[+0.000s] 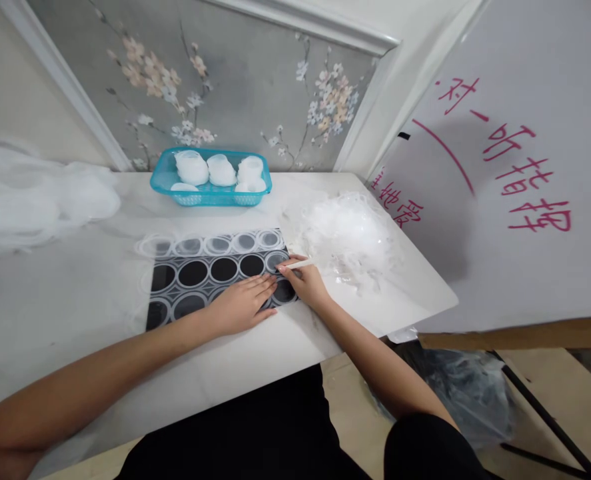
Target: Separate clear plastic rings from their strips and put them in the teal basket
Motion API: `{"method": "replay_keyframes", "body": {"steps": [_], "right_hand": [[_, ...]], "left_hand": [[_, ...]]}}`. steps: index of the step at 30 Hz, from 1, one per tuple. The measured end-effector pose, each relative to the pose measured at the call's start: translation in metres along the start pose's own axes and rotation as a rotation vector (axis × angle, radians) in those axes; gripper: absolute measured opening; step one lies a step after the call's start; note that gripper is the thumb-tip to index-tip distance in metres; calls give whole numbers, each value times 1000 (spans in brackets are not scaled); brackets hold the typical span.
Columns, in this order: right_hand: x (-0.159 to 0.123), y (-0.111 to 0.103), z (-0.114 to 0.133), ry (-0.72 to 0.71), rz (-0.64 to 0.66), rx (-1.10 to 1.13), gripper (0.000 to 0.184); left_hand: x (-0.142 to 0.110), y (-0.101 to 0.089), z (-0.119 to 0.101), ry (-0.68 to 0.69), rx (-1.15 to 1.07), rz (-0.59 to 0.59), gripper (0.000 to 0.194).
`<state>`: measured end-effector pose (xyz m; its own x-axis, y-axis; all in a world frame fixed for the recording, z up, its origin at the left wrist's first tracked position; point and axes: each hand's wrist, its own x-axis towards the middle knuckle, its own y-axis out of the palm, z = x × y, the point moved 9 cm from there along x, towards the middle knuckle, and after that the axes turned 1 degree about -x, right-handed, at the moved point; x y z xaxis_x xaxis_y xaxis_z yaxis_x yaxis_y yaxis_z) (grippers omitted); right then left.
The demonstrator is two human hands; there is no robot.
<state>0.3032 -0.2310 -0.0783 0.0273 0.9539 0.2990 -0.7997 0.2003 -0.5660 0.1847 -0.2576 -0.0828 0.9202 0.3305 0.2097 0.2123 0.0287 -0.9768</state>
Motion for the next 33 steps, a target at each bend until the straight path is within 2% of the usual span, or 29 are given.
{"method": "replay_keyframes", "body": {"steps": [8, 10, 13, 15, 16, 17, 19, 20, 22, 25, 27, 29, 31, 33], "right_hand": [[-5, 0, 5, -51, -22, -56, 27], [-9, 2, 9, -92, -31, -170, 24], [-10, 10, 23, -237, 19, -448, 19], [-2, 5, 29, -289, 32, -581, 20], [7, -8, 30, -269, -20, -610, 20], [16, -29, 29, -220, -124, -616, 20], [25, -86, 25, -64, -460, -575, 28], [26, -108, 23, -16, -560, -568, 31], [28, -136, 16, 88, -622, -604, 32], [25, -151, 10, 175, -593, -690, 28], [23, -149, 15, 129, -633, -635, 28], [32, -129, 17, 66, -564, -436, 29], [54, -85, 15, 50, -306, -210, 30], [76, -34, 13, 62, -1, -115, 29]], "left_hand": [[-1, -2, 2, -16, -50, -10, 52], [-1, -3, 3, -18, -65, -4, 53], [0, -4, 2, -8, -97, 20, 55], [0, -3, 2, 0, -115, 46, 56], [-1, -2, 3, 1, -120, 57, 57], [-1, -1, 3, 2, -126, 66, 57], [-3, 0, 5, 9, -143, 79, 56], [-3, -1, 5, 21, -155, 87, 57], [-5, -8, 5, 64, -186, 105, 58], [-6, -37, 12, 96, -222, 98, 58], [-9, -67, 33, 13, -239, 52, 54], [-19, -95, 71, -152, -275, -10, 53], [-39, -110, 120, -371, -316, -47, 57], [-67, -108, 171, -587, -383, -57, 65]]}}
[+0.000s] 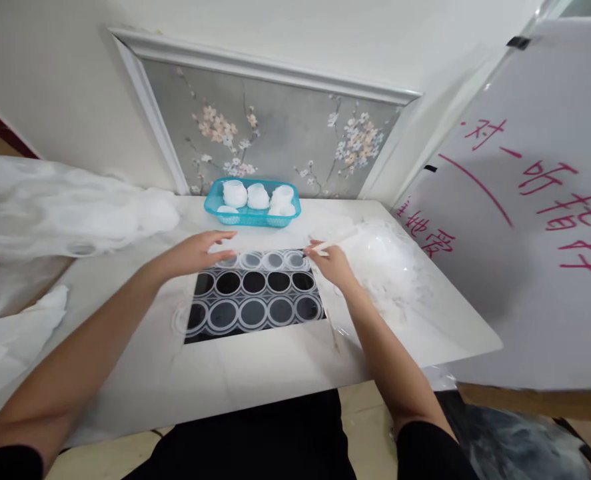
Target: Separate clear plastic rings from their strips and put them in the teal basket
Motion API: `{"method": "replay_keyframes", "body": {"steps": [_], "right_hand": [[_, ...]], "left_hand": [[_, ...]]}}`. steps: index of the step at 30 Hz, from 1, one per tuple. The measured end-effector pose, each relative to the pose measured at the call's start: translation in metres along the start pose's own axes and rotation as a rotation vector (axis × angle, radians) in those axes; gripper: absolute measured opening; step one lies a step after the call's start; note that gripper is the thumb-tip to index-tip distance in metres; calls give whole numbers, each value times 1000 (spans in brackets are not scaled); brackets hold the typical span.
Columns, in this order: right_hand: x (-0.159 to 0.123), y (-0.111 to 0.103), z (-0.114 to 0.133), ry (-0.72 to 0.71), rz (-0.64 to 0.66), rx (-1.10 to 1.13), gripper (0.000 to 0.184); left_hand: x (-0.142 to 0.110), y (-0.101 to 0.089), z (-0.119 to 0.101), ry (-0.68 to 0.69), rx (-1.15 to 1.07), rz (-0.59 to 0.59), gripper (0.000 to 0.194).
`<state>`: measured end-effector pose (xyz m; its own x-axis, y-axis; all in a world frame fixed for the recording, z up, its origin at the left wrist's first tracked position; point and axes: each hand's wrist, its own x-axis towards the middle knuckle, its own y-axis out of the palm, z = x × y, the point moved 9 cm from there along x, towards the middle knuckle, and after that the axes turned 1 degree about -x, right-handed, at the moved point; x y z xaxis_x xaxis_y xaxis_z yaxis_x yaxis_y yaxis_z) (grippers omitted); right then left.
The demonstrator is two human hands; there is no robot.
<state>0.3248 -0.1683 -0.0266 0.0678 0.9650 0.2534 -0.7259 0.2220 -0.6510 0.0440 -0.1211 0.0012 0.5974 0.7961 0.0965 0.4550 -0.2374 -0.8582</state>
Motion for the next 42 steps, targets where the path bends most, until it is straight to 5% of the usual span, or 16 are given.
{"method": "replay_keyframes", "body": {"steps": [3, 6, 9, 13, 20, 25, 29, 32, 35, 42], "right_hand": [[25, 45, 1, 14, 233, -44, 22], [41, 56, -5, 52, 337, -66, 20], [47, 53, -11, 101, 407, -113, 18], [51, 47, -13, 148, 433, -217, 12], [74, 31, 3, 103, 213, -397, 27], [77, 47, 14, 17, 130, -477, 18], [46, 72, 64, -242, -57, -190, 18], [10, 130, 98, -256, 209, 122, 21], [-21, 176, 135, -310, 385, 278, 18], [-43, 212, 150, -323, 500, 348, 18]], "left_hand": [[-1, -11, 75, -231, 7, -45, 70], [-5, -7, 110, -256, 1, -39, 59], [-8, -2, 117, -231, -58, -20, 39], [-11, -2, 113, -214, -206, -1, 37], [-9, -15, 125, -289, -425, -237, 35], [-10, -9, 145, -405, -340, -311, 46], [-38, -21, 113, -302, 95, -387, 55], [-73, -3, 63, -145, 377, -249, 23], [-114, 23, 31, -92, 512, -131, 27], [-156, 46, -3, 158, 660, -230, 30]]}}
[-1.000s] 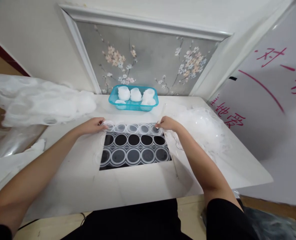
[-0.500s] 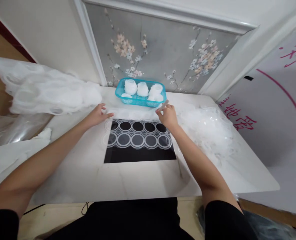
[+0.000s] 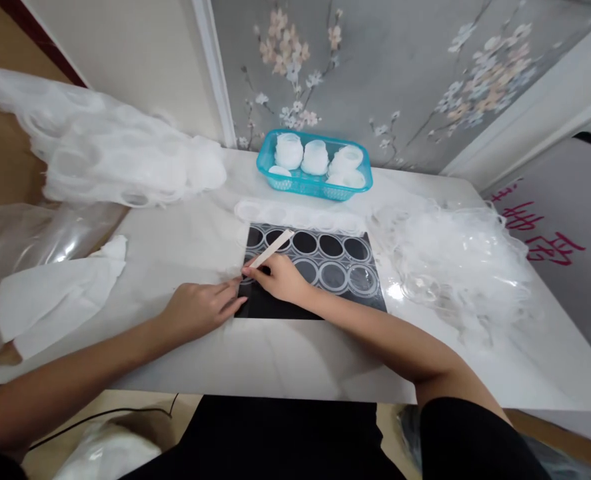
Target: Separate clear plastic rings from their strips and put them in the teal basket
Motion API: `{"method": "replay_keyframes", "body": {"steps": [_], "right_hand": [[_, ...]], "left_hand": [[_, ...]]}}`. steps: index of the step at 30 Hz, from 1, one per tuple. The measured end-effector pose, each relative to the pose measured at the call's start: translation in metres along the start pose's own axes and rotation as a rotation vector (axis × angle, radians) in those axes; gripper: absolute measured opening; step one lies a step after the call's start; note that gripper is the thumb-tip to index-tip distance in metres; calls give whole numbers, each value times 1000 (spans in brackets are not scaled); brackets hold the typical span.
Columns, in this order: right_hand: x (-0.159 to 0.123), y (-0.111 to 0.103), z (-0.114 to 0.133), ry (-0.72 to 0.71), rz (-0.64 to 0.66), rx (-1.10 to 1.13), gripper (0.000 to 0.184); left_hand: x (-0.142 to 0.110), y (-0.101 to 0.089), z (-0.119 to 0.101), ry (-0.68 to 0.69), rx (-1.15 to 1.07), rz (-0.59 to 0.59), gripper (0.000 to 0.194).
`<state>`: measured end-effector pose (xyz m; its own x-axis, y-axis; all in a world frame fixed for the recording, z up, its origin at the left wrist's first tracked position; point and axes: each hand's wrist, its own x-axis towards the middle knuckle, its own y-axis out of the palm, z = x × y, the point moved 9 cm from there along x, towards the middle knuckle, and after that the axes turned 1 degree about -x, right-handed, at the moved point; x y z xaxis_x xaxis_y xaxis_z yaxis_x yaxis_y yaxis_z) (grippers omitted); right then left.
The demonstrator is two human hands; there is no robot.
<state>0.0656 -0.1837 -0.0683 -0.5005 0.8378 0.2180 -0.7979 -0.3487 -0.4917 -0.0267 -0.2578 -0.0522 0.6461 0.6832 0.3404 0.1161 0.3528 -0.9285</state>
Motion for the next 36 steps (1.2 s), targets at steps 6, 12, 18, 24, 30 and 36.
{"method": "replay_keyframes", "body": {"steps": [6, 12, 18, 24, 30, 36], "right_hand": [[-4, -2, -4, 10, -43, -15, 17], [-12, 2, 8, -121, -28, -140, 17], [-16, 17, 31, -517, 74, -682, 18], [24, -105, 25, -242, -695, -564, 20], [-26, -72, 12, -86, -336, -298, 16], [-60, -37, -12, 89, -232, -119, 20]], "left_hand": [[0, -2, -2, 38, -59, -6, 27], [0, 1, 2, -2, -134, 18, 28], [1, 13, 10, -91, -245, 154, 43], [0, 9, 15, -102, -297, 60, 44], [7, -10, -1, 46, -296, -139, 26], [15, 4, -26, 210, -340, 35, 44]]}}
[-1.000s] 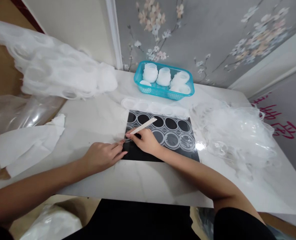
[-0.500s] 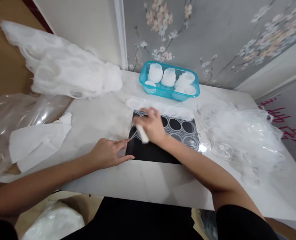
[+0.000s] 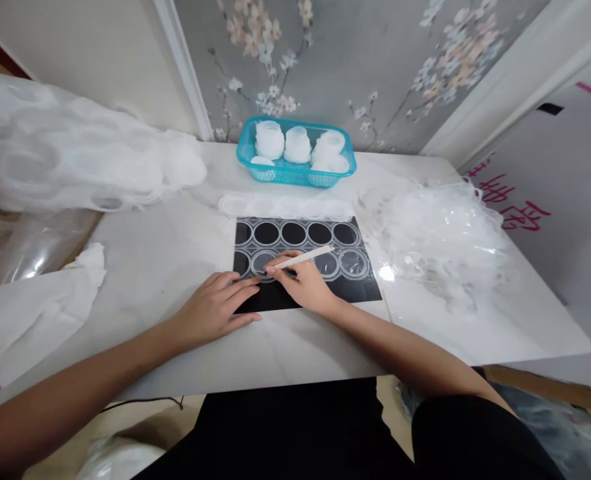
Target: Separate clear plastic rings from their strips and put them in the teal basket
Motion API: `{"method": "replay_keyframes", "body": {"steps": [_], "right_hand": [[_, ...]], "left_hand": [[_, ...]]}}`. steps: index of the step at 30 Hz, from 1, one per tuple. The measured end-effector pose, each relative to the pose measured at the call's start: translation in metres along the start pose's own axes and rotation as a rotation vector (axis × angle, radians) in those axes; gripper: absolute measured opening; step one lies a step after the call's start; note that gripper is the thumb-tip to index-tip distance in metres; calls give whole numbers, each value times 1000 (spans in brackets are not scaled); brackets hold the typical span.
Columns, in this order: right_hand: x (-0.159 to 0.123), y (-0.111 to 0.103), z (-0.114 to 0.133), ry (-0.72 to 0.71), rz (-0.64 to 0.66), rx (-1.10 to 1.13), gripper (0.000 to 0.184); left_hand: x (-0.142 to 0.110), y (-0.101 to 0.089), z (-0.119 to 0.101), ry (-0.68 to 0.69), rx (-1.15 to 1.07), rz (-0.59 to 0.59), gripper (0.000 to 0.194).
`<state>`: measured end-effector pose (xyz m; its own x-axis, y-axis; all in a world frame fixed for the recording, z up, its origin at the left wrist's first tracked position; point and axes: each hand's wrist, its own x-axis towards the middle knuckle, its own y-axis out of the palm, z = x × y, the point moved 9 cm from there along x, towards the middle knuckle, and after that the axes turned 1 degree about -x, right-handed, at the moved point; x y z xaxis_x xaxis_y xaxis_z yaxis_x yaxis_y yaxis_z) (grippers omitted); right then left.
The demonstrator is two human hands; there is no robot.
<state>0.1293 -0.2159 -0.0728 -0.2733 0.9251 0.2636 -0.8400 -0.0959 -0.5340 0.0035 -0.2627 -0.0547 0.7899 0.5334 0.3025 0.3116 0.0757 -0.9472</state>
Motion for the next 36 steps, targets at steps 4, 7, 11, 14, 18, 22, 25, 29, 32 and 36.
{"method": "replay_keyframes", "body": {"steps": [4, 7, 11, 14, 18, 22, 25, 29, 32, 36], "right_hand": [[5, -1, -2, 5, 12, -6, 21], [5, -2, -1, -20, 26, -28, 19], [-6, 3, 10, -113, 44, -186, 18], [-12, 13, 27, -308, 79, -444, 17], [16, -5, 33, -392, -20, -630, 19], [35, -83, 16, -123, -477, -577, 21], [17, -80, 2, -97, -304, -420, 18], [-20, -52, -25, 27, -87, -119, 21], [-27, -46, -33, 71, -85, -41, 23], [-21, -47, -32, 57, -73, -69, 20]], "left_hand": [[1, 7, 2, -3, -31, 47, 46], [0, 9, 3, -1, -38, 55, 44], [0, 11, 4, -27, -96, 65, 45], [2, 11, 6, -69, -170, 64, 56], [3, 10, 7, -86, -206, 70, 65], [4, 7, 11, -97, -198, 84, 61], [11, 2, 11, -99, -169, 62, 53], [30, 7, -15, 34, -62, 94, 47], [45, 18, -32, 97, 9, 144, 51], [56, 27, -37, 83, 44, 154, 51]]}}
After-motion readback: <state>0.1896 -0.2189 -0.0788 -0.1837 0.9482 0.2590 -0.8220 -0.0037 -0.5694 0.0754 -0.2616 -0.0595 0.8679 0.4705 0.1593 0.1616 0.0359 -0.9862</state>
